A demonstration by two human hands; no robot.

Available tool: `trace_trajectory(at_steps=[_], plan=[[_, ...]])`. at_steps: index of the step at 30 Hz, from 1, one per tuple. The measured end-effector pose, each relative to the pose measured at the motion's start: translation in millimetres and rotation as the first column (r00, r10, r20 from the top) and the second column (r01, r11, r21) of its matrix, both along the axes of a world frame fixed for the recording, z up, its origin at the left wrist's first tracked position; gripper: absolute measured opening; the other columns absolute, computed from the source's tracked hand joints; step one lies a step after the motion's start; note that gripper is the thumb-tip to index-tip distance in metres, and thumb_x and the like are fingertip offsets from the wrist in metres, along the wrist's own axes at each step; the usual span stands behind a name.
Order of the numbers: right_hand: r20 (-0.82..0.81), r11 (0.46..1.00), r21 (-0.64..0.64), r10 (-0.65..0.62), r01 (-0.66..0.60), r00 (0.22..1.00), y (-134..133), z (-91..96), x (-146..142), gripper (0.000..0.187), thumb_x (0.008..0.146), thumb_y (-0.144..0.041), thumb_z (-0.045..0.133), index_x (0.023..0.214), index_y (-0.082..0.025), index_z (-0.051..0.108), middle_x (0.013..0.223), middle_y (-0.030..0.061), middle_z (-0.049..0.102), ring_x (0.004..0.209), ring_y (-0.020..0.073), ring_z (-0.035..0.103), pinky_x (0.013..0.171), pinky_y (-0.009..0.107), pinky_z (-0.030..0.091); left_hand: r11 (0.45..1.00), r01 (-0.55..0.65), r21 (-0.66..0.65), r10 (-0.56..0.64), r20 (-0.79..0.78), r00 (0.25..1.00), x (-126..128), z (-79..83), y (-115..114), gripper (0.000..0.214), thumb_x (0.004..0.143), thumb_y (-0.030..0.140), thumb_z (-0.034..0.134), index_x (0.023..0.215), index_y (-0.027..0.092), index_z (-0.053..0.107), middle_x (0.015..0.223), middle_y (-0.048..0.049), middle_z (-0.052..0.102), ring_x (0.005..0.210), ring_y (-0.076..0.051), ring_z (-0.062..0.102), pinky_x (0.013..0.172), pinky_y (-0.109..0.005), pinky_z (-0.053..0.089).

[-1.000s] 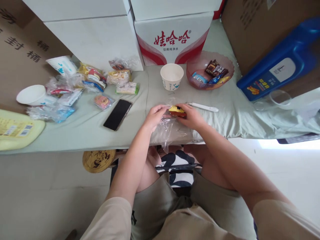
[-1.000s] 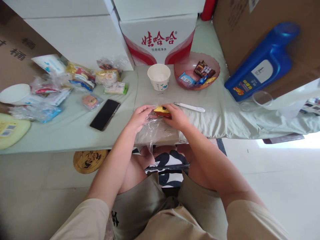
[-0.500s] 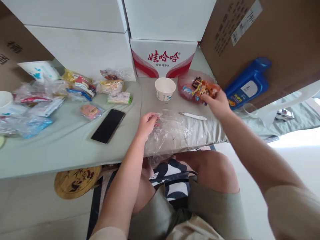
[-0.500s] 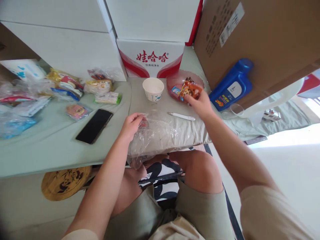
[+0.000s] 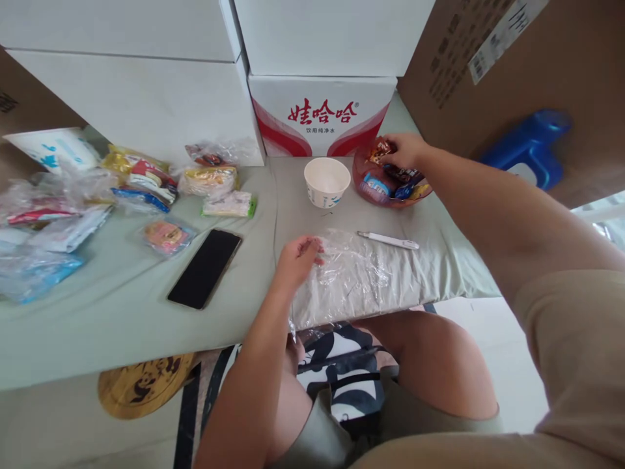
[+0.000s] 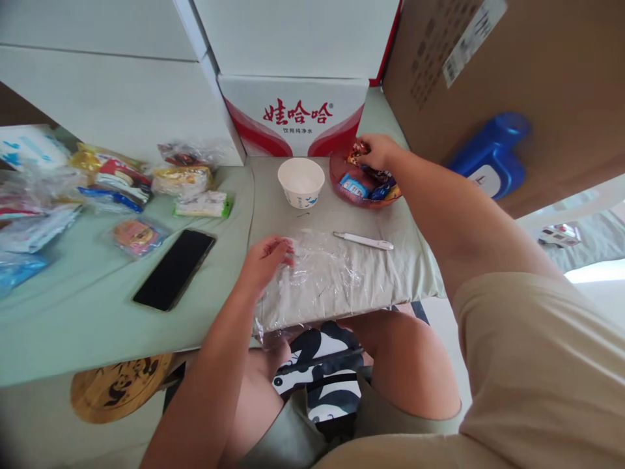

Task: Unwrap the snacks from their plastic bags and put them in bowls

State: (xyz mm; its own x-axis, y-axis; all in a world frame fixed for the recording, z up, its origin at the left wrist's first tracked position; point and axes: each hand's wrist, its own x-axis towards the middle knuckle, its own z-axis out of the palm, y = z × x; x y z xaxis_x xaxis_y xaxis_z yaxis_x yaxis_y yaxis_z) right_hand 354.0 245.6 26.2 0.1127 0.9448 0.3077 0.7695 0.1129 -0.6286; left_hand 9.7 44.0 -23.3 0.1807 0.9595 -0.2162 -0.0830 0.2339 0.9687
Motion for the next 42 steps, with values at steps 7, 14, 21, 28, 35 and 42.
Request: trace_trajectory(at_steps=[7,14,21,28,35,42], plan=[[0.166,0.983,-0.181,-0.002,0.032,0.986,36.5,1.5,8.7,0.037,0.075,-0.039,0.06,0.057,-0.008,0.05,0.104,0.0132,0.076,0.12,0.022,0.064,0.088,0.035,0.045,1.0,0.009,-0.012,-0.009,-0.053,0.999,0.6,-2.8,7.0,0.02,0.082,0.037,0.07,0.083,0.017,0.069,0.077,-0.0023,0.069,0.059,-0.011,0.063,0.059,-0.025,0.053],[0.362,0.971,0.164,0.105,-0.174,0.926,-89.9,12.9,-38.6,0.032,0.096,-0.035,0.057,0.108,-0.007,0.067,0.113,0.0139,0.074,0.111,0.0227,0.067,0.097,0.043,0.05,1.0,0.009,-0.011,-0.01,-0.1,0.995,0.3,2.6,9.1,0.014,0.086,0.03,0.063,0.083,0.018,0.069,0.078,-0.002,0.071,0.063,-0.012,0.065,0.062,-0.025,0.055],[0.31,0.636,-0.329,0.771,-0.698,0.556,-279.9,-41.0,-102.5,0.061,0.09,-0.044,0.065,0.146,-0.021,0.054,0.155,0.0134,0.05,0.145,0.0331,0.044,0.117,0.053,0.039,0.995,0.011,-0.095,-0.034,-0.249,0.968,-14.4,12.1,11.1,0.008,0.085,0.021,0.063,0.091,0.017,0.067,0.076,-0.0013,0.07,0.054,-0.011,0.064,0.05,-0.021,0.045],[0.338,0.682,-0.451,0.728,-0.576,0.597,-320.0,-55.0,-80.1,0.083,0.079,-0.042,0.076,0.154,-0.024,0.046,0.167,0.0114,0.03,0.154,0.0388,0.026,0.123,0.061,0.023,0.8,-0.504,0.324,0.599,-0.398,0.695,-62.8,10.6,14.4,0.018,0.081,0.01,0.054,0.096,0.016,0.062,0.078,0.0005,0.066,0.062,-0.011,0.065,0.056,-0.021,0.047],[0.384,0.78,-0.324,0.626,-0.536,0.679,-352.0,-64.1,-84.8,0.071,0.082,-0.022,0.066,0.151,-0.025,0.049,0.165,0.0093,0.035,0.153,0.0353,0.031,0.122,0.061,0.025,0.763,0.552,0.335,-0.034,-0.833,0.552,-6.5,19.6,-100.3,0.052,0.075,0.028,0.075,0.125,0.023,0.065,0.134,-0.0094,0.067,0.131,-0.029,0.058,0.112,-0.045,0.046],[0.313,0.868,-0.052,0.485,-0.495,0.817,-360.5,-58.3,-61.2,0.032,0.092,-0.022,0.05,0.112,-0.021,0.075,0.143,0.0108,0.063,0.13,0.032,0.06,0.107,0.053,0.046,0.733,0.659,0.172,-0.058,-0.948,0.313,-11.2,2.1,-145.6,0.061,0.082,0.005,0.049,0.14,0.022,0.059,0.156,-0.0071,0.051,0.152,-0.027,0.036,0.126,-0.05,0.032]])
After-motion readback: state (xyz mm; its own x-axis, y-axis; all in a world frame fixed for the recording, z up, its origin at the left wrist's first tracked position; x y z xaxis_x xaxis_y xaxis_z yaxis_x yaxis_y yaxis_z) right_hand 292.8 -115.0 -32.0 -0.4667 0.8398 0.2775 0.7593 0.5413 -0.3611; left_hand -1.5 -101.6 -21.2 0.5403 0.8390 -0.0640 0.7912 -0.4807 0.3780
